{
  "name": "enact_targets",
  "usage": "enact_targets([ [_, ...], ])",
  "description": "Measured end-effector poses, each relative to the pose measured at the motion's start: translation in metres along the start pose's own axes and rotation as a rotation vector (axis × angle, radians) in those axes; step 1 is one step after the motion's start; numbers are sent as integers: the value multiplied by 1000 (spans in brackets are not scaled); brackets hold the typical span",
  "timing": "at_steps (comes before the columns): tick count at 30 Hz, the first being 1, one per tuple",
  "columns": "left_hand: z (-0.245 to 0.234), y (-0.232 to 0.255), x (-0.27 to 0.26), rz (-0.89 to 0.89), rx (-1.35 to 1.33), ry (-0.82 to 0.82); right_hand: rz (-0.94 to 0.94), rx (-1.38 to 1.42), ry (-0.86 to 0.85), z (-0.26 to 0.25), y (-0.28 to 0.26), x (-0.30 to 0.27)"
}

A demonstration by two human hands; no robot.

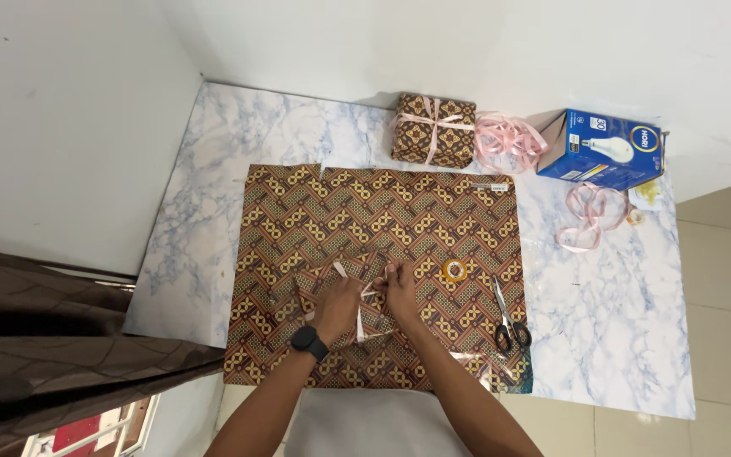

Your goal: The person wraps a small box with patterned brown and gold paper, folds the edges, and secures them with tape. They then place a pink ribbon around the box, tie it into a bow, and adjust the loops and tails to finish the presentation.

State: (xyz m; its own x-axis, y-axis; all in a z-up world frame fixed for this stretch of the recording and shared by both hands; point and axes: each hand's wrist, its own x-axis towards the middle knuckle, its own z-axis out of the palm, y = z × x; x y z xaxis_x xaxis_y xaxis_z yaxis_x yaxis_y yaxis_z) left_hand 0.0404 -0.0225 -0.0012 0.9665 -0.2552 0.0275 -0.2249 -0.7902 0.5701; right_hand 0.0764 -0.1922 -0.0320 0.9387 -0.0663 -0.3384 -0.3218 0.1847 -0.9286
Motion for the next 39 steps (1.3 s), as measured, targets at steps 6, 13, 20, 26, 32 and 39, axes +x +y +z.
enact_targets([
  [6, 26, 17, 1, -460, -288, 26, -7, 0, 58, 7, -12, -7],
  [13, 46, 28, -3, -854, -1310, 213, 60, 15, 94, 10, -23, -26],
  [20, 36, 37, -2, -768, -886, 228, 206, 144, 144, 13, -8, -55],
  [26, 21, 24, -10, -329, -546, 192, 163, -125, -107, 10, -1, -88],
  [32, 26, 16, -25, -122, -524, 239, -9, -305, -165, -21, -39, -44],
  [39, 30, 14, -28, -131, -537, 177, -15, -401, -147, -18, -65, 6],
])
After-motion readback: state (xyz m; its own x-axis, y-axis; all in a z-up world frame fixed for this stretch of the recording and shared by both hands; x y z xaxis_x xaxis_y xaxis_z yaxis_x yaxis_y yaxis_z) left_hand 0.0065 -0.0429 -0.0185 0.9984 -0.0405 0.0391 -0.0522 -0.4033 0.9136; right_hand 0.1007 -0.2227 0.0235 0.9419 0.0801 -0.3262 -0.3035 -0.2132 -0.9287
